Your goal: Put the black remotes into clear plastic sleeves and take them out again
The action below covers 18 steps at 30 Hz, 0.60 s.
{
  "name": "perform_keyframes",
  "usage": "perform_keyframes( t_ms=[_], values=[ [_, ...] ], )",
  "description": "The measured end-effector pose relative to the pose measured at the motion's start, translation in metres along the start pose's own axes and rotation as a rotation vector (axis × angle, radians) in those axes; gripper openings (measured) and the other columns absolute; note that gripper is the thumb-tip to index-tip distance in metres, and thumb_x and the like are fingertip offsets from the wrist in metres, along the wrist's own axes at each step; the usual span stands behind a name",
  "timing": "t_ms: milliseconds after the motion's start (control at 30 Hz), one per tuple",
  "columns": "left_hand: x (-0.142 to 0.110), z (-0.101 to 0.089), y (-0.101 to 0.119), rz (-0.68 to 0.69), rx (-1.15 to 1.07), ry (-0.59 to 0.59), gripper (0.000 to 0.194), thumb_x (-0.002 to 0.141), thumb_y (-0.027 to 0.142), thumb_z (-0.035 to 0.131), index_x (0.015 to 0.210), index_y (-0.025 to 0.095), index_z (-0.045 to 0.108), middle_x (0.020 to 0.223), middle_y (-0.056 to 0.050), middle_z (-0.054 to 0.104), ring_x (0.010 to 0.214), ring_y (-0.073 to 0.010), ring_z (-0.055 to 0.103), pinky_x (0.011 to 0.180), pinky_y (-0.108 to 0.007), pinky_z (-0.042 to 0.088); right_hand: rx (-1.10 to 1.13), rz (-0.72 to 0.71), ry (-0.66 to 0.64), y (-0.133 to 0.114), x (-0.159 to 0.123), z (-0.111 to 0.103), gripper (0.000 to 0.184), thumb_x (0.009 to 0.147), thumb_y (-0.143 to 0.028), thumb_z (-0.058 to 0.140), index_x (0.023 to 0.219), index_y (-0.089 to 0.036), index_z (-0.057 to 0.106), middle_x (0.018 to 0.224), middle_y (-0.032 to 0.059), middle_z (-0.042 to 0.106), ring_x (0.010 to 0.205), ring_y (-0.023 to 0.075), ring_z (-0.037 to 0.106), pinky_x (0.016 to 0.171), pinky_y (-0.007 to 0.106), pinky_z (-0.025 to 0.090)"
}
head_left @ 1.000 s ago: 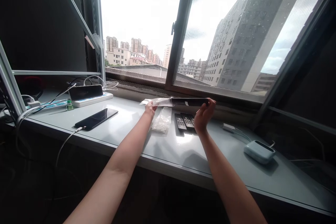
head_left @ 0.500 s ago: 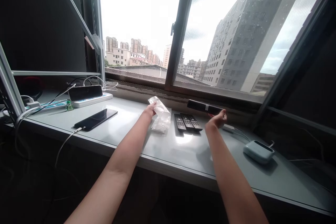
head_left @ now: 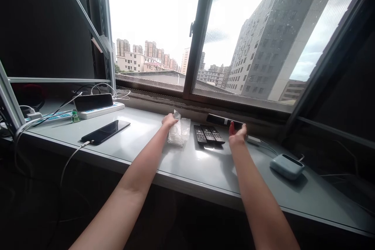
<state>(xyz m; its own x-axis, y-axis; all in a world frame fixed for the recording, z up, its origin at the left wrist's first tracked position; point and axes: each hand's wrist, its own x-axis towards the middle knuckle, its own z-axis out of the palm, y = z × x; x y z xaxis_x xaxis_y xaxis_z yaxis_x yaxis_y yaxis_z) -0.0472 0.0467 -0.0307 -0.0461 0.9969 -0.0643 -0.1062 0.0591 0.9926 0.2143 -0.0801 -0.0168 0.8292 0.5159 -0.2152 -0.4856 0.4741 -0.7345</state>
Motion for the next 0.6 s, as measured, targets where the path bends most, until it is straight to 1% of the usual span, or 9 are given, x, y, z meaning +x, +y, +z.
perform_keyframes(
  t_ms=[67,100,133,233,300,400,467,533,600],
  values=[
    [-0.004,0.003,-0.001,0.100,0.342,0.060,0.035,0.065,0.005,0.080,0.068,0.019,0.048,0.109,-0.015,0.068,0.137,-0.0345,0.042,0.098,-0.033,0.045,0.024,0.015,0.001,-0.003,0.001,-0.001,0.025,0.098,-0.038,0.043,0.119,-0.025,0.047,0.102,0.0023,0.056,0.062,0.0057,0.066,0.050,0.012,0.056],
    [-0.005,0.004,-0.002,0.141,0.478,0.063,0.037,0.063,0.007,0.081,0.067,0.020,0.046,0.112,-0.015,0.067,0.137,-0.0352,0.041,0.101,-0.034,0.042,0.037,0.019,0.005,-0.004,0.001,-0.002,0.025,0.098,-0.039,0.045,0.119,-0.025,0.047,0.102,0.0022,0.055,0.062,0.0055,0.066,0.051,0.012,0.056],
    [-0.007,0.005,-0.002,0.166,0.555,0.048,0.039,0.063,0.009,0.083,0.067,0.020,0.046,0.113,-0.015,0.067,0.136,-0.0359,0.042,0.102,-0.036,0.041,0.054,0.018,0.009,-0.005,0.000,-0.002,0.027,0.096,-0.040,0.048,0.118,-0.025,0.048,0.102,0.0019,0.055,0.062,0.0051,0.065,0.051,0.012,0.056],
    [-0.010,0.007,-0.004,0.199,0.625,0.004,0.038,0.066,0.014,0.082,0.068,0.020,0.045,0.109,-0.016,0.068,0.132,-0.0375,0.046,0.103,-0.037,0.039,0.100,-0.008,0.007,-0.005,-0.003,-0.002,0.029,0.087,-0.041,0.062,0.109,-0.025,0.053,0.100,-0.0008,0.055,0.059,0.0035,0.060,0.049,0.009,0.053],
    [-0.011,0.008,-0.007,0.220,0.659,-0.005,0.035,0.069,0.014,0.080,0.070,0.020,0.046,0.109,-0.019,0.067,0.132,-0.0390,0.046,0.104,-0.037,0.038,0.106,-0.022,-0.019,-0.005,-0.005,-0.002,0.027,0.084,-0.039,0.066,0.104,-0.025,0.055,0.096,-0.0024,0.056,0.058,0.0037,0.056,0.046,0.009,0.050],
    [-0.013,0.010,-0.011,0.271,0.777,-0.021,0.029,0.073,0.018,0.078,0.078,0.018,0.049,0.116,-0.023,0.064,0.131,-0.0403,0.047,0.107,-0.040,0.034,0.084,-0.006,-0.049,-0.004,-0.005,-0.001,0.026,0.083,-0.040,0.065,0.102,-0.026,0.056,0.092,-0.0026,0.053,0.061,0.0060,0.053,0.047,0.012,0.052],
    [-0.014,0.012,-0.012,0.291,0.826,-0.026,0.028,0.076,0.023,0.077,0.087,0.018,0.051,0.119,-0.023,0.063,0.130,-0.0392,0.047,0.108,-0.041,0.032,0.066,0.022,-0.031,-0.004,-0.004,-0.002,0.027,0.082,-0.045,0.064,0.098,-0.025,0.055,0.092,-0.0018,0.050,0.064,0.0075,0.049,0.050,0.014,0.053],
    [-0.017,0.014,-0.010,0.288,0.821,-0.025,0.029,0.078,0.025,0.075,0.094,0.018,0.052,0.120,-0.023,0.063,0.130,-0.0380,0.048,0.108,-0.041,0.032,0.047,0.052,-0.011,-0.003,-0.001,-0.002,0.028,0.083,-0.049,0.061,0.091,-0.024,0.053,0.090,-0.0011,0.046,0.066,0.0086,0.046,0.051,0.014,0.053],
    [-0.019,0.015,-0.007,0.275,0.777,-0.023,0.027,0.079,0.021,0.072,0.097,0.018,0.052,0.119,-0.022,0.063,0.131,-0.0376,0.047,0.108,-0.041,0.032,0.012,0.054,-0.031,-0.003,0.004,-0.003,0.028,0.086,-0.051,0.054,0.088,-0.024,0.049,0.086,-0.0010,0.044,0.066,0.0097,0.044,0.050,0.014,0.052]
  ],
)
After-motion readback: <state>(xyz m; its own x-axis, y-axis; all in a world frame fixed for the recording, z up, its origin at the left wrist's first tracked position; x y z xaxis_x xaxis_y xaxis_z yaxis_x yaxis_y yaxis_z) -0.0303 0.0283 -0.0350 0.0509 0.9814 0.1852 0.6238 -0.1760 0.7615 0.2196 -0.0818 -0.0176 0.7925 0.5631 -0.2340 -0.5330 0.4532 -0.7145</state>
